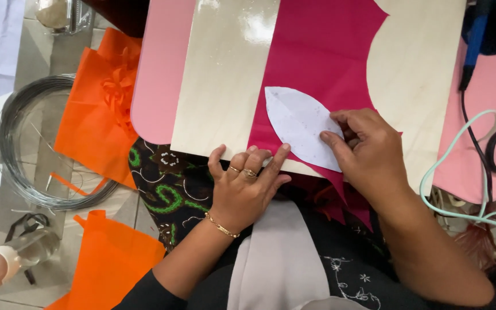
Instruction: Using a hot cutting tool to cut out specific shapes from synthetic fabric using a template.
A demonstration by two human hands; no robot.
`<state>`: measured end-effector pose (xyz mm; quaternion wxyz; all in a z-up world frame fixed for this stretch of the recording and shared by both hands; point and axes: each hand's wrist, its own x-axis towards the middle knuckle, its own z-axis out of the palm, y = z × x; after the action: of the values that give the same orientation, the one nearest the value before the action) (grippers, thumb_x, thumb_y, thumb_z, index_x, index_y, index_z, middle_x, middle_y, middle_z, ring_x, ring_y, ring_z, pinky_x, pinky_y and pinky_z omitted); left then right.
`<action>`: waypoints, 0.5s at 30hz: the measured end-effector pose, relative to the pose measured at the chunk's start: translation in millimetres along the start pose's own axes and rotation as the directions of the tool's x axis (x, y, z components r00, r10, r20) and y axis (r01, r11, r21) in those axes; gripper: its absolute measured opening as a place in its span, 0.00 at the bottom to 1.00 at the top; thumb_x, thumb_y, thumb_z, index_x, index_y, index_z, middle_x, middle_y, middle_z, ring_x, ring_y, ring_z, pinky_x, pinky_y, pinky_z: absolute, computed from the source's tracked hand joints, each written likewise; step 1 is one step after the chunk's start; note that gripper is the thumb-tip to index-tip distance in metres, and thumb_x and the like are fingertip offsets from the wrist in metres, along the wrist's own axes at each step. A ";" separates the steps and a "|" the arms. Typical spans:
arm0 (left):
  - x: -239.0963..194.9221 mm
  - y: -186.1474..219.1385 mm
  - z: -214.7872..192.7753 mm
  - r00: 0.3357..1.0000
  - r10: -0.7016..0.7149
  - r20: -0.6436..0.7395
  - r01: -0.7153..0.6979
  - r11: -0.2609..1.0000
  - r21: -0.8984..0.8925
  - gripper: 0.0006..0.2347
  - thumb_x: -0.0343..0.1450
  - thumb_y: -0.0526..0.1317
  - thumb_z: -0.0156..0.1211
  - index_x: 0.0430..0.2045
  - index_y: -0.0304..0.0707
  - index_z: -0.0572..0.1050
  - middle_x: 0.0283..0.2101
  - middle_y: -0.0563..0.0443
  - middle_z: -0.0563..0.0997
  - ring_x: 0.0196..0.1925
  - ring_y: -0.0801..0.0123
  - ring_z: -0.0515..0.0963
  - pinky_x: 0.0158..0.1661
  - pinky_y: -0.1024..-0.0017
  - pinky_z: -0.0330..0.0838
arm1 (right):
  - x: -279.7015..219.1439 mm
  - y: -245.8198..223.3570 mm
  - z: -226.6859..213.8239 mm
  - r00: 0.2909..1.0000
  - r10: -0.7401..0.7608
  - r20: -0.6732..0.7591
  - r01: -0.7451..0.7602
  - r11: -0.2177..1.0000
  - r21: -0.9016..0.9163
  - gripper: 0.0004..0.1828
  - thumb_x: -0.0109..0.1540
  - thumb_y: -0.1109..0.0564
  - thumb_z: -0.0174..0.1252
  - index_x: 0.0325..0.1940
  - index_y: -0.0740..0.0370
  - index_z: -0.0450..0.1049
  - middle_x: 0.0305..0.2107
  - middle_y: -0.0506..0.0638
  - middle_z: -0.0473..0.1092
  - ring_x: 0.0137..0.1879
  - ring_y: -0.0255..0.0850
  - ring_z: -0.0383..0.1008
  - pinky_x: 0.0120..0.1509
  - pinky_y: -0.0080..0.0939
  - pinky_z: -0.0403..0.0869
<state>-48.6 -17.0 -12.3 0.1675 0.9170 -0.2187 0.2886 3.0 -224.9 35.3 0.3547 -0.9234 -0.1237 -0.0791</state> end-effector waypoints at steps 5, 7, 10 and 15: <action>0.8 0.4 -0.4 1.000 -0.004 0.007 0.004 1.000 -0.007 0.16 0.71 0.51 0.50 0.50 0.52 0.73 0.39 0.57 0.69 0.42 0.68 0.68 0.54 0.46 0.52 | 2.2 -5.1 -1.6 1.000 0.024 0.004 -0.024 1.000 0.019 0.10 0.57 0.63 0.64 0.41 0.68 0.75 0.28 0.57 0.69 0.34 0.50 0.73 0.33 0.42 0.72; -0.6 0.4 0.9 1.000 -0.002 0.004 0.002 1.000 -0.004 0.16 0.71 0.51 0.50 0.50 0.52 0.73 0.39 0.57 0.69 0.43 0.68 0.68 0.54 0.46 0.52 | 3.3 -5.7 -2.1 1.000 0.021 0.006 -0.021 0.999 0.027 0.10 0.57 0.64 0.64 0.41 0.68 0.75 0.28 0.57 0.69 0.34 0.50 0.73 0.33 0.42 0.72; -1.1 0.0 1.5 1.000 -0.001 0.001 0.001 1.000 0.003 0.16 0.71 0.51 0.50 0.50 0.52 0.73 0.39 0.57 0.69 0.43 0.68 0.68 0.54 0.46 0.52 | 3.9 -5.6 -1.5 1.000 0.020 0.006 -0.021 0.999 0.031 0.11 0.57 0.64 0.64 0.41 0.69 0.75 0.28 0.58 0.69 0.34 0.51 0.73 0.32 0.42 0.72; 0.4 0.6 -0.3 1.000 -0.001 0.002 0.001 1.000 0.014 0.16 0.71 0.52 0.49 0.50 0.52 0.73 0.39 0.57 0.70 0.43 0.68 0.69 0.54 0.46 0.53 | 3.1 -2.9 0.3 1.000 0.003 -0.003 -0.003 1.000 0.006 0.12 0.56 0.63 0.65 0.42 0.68 0.75 0.27 0.57 0.69 0.33 0.50 0.72 0.30 0.41 0.72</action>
<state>-48.7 -17.4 -11.8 0.1610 0.9184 -0.2166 0.2892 5.2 -222.0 37.6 0.3580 -0.9223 -0.1217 -0.0797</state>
